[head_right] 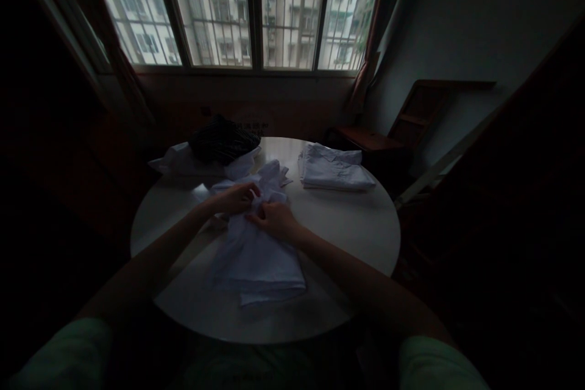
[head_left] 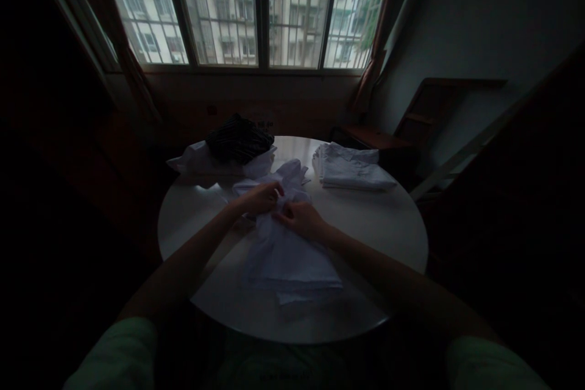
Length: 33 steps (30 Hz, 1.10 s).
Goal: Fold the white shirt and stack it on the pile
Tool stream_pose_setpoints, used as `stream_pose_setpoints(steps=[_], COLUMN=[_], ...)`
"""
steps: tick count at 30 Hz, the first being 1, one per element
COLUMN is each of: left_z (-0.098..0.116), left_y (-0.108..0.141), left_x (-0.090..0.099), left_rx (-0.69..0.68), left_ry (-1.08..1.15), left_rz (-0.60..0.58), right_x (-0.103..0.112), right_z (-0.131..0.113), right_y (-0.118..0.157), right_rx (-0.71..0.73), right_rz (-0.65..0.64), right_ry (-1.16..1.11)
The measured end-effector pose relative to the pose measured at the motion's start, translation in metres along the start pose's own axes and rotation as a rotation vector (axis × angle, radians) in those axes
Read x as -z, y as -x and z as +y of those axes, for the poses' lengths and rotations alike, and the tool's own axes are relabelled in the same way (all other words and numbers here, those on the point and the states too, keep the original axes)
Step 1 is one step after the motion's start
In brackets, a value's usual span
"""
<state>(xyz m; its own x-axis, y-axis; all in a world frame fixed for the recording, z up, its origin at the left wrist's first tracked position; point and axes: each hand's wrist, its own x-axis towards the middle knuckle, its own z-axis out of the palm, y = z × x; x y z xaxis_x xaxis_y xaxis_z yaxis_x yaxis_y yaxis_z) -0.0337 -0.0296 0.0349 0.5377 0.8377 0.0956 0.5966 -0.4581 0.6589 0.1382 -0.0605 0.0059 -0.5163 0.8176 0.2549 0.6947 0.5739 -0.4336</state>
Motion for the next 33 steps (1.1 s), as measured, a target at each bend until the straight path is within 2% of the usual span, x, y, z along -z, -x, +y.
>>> stream_pose_setpoints(steps=[4, 6, 13, 16, 23, 27, 29, 33], left_z=[0.005, 0.005, 0.007, 0.005, -0.002, 0.001, 0.004, 0.010], left_y=[0.003, 0.003, -0.001, -0.002, -0.009, -0.011, -0.010, -0.007], left_x=[-0.001, -0.001, -0.010, -0.012, -0.012, -0.012, -0.012, -0.010], left_rx=[-0.064, -0.111, -0.167, -0.190, -0.090, -0.060, -0.062, -0.107], left_ry=[0.042, 0.089, 0.168, 0.219, 0.435, 0.306, 0.216, 0.167], left_rz=[-0.163, -0.183, -0.027, 0.021, 0.143, 0.284, 0.244, 0.088], right_x=[0.003, 0.005, 0.013, 0.016, 0.021, 0.022, 0.021, 0.021], right_z=[-0.006, -0.007, -0.009, -0.010, -0.008, -0.005, -0.003, -0.002], right_y=[0.003, 0.005, 0.006, 0.006, 0.007, 0.005, 0.005, 0.004], right_rx=[-0.043, -0.068, -0.143, -0.152, -0.100, -0.110, -0.110, -0.102], right_rz=[-0.027, -0.033, 0.003, 0.071, 0.221, 0.259, 0.262, 0.260], right_ry=[0.107, 0.130, 0.142, 0.158, 0.225, 0.224, 0.203, 0.174])
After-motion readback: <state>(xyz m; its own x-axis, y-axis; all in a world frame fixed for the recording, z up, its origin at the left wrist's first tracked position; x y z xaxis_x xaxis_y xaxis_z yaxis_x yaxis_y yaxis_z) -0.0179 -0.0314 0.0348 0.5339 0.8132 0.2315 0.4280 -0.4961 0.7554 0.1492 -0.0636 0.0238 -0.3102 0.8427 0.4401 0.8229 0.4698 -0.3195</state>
